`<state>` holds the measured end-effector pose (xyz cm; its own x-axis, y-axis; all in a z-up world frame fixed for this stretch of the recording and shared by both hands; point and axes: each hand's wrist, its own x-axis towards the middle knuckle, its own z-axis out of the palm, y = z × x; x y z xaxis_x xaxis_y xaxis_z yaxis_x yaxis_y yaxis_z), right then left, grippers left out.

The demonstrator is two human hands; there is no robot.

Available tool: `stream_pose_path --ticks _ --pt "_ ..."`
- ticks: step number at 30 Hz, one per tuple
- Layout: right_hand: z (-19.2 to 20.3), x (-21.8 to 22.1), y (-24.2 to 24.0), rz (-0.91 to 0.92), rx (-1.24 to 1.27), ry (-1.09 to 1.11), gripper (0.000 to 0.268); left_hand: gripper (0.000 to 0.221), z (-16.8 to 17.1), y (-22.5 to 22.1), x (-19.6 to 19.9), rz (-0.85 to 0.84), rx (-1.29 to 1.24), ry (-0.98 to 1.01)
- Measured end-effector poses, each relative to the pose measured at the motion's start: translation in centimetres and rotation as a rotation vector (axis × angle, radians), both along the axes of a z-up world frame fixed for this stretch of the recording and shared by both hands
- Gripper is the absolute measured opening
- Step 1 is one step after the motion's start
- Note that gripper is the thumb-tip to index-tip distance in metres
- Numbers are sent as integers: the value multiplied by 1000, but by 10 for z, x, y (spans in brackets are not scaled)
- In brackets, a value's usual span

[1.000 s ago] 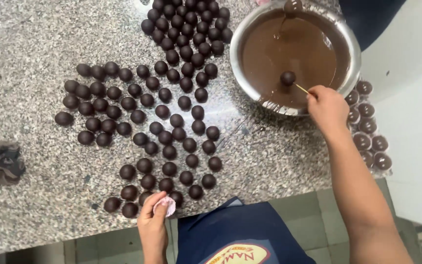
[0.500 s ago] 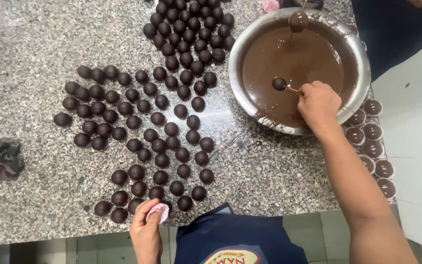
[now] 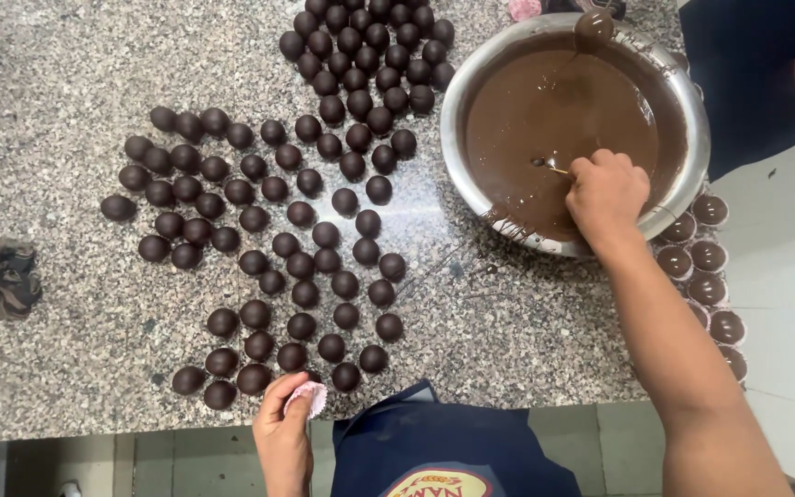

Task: Dipping spherical treats into melted chocolate using a skewer and placing them into paper liners.

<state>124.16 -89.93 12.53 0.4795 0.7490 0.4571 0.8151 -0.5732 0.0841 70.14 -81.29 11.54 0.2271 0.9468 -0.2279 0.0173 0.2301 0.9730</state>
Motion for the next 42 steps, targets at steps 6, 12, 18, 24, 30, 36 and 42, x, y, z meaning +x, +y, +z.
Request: stream_pose_path --ticks 6,12,18,24,30,36,42 --pt "22 -4 -1 0 24 158 6 25 -5 2 -1 -14 -5 -21" --pt "44 -2 -2 -129 -25 550 17 26 -9 7 -2 -18 -23 -49" --pt "31 0 5 -254 -182 531 20 26 -13 8 -1 7 -102 -59" --pt "31 1 8 -303 -285 547 25 27 -19 11 -1 53 -209 -104" --pt "51 -9 3 -304 -193 677 25 29 -14 12 3 71 -253 -139" --pt "56 -19 -11 -298 21 764 24 30 -24 14 7 45 -274 -161" --pt "53 -34 -22 -242 285 853 20 28 -31 17 12 3 -248 -161"
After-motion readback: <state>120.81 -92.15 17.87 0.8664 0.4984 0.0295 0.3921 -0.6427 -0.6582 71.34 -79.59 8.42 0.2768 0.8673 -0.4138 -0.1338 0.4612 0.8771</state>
